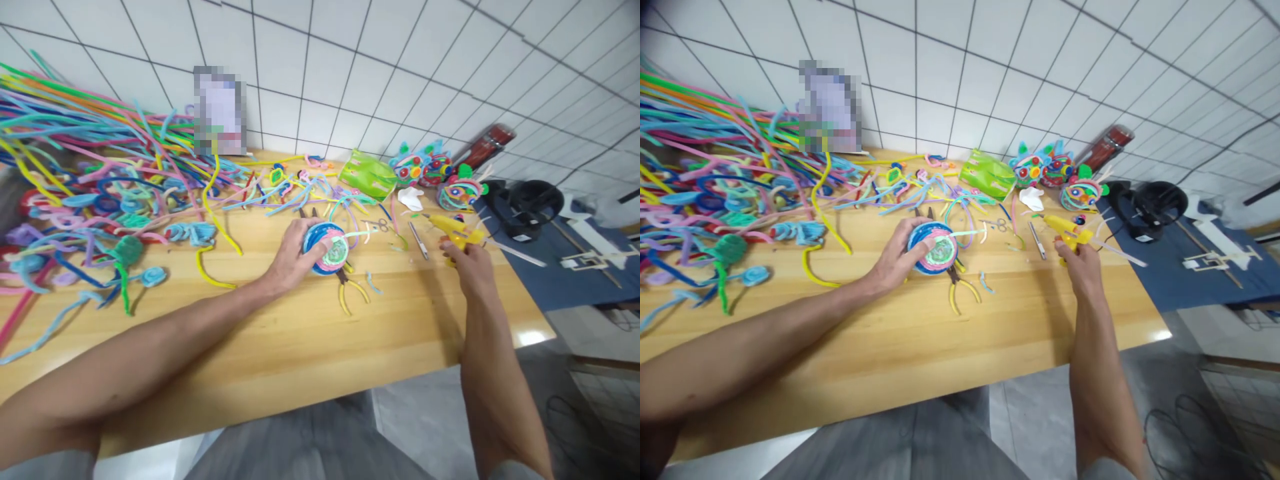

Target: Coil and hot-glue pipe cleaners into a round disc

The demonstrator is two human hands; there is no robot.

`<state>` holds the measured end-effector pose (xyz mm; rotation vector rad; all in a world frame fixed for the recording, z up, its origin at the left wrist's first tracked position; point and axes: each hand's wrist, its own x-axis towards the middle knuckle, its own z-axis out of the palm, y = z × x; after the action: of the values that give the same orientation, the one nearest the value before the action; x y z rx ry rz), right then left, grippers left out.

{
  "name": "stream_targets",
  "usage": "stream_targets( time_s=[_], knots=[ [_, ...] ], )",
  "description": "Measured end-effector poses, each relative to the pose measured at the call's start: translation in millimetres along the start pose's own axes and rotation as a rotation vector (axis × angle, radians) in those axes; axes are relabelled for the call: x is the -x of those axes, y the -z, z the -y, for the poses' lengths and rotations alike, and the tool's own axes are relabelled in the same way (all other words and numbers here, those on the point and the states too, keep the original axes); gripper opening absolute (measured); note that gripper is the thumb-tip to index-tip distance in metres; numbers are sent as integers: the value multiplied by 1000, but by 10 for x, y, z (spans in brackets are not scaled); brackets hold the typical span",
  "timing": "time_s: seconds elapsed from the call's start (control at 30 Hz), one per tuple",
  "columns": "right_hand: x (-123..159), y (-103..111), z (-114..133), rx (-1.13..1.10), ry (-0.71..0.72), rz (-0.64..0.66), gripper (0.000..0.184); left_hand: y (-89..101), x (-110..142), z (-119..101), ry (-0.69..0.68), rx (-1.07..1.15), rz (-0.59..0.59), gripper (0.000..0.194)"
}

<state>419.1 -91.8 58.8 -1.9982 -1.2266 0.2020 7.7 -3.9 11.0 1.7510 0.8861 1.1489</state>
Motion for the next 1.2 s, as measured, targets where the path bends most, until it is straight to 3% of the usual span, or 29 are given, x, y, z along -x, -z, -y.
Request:
stream_targets(
  time_s=[0.07, 0.13, 0.23, 0.3, 0.43, 0.6, 0.8, 1.2],
  knots=[
    [191, 9, 340, -272, 71, 95, 36, 2, 1, -15, 6, 1, 7, 44],
    [402, 0, 690, -391, 201, 224, 29, 0, 4, -24, 12, 1, -2, 43],
    [649, -69, 1092, -298, 385, 381, 16, -11, 11, -25, 23, 5, -20, 44],
    [737, -138, 1218, -222, 508, 426, 15, -18, 15, -27, 31, 13, -12, 45],
    [779, -260, 1160, -159, 649, 415, 23, -14, 12, -54, 54, 26, -2, 45],
    [775, -359, 946, -119, 682, 378, 26, 11, 3, -95, 62, 19, 7, 46],
    [802, -451, 956, -132, 638, 425, 31, 10, 9, -96, 67, 27, 8, 44],
    [784, -453, 873, -159, 565, 432, 18, 19, 2, -100, 43, 27, 17, 45]
  ],
)
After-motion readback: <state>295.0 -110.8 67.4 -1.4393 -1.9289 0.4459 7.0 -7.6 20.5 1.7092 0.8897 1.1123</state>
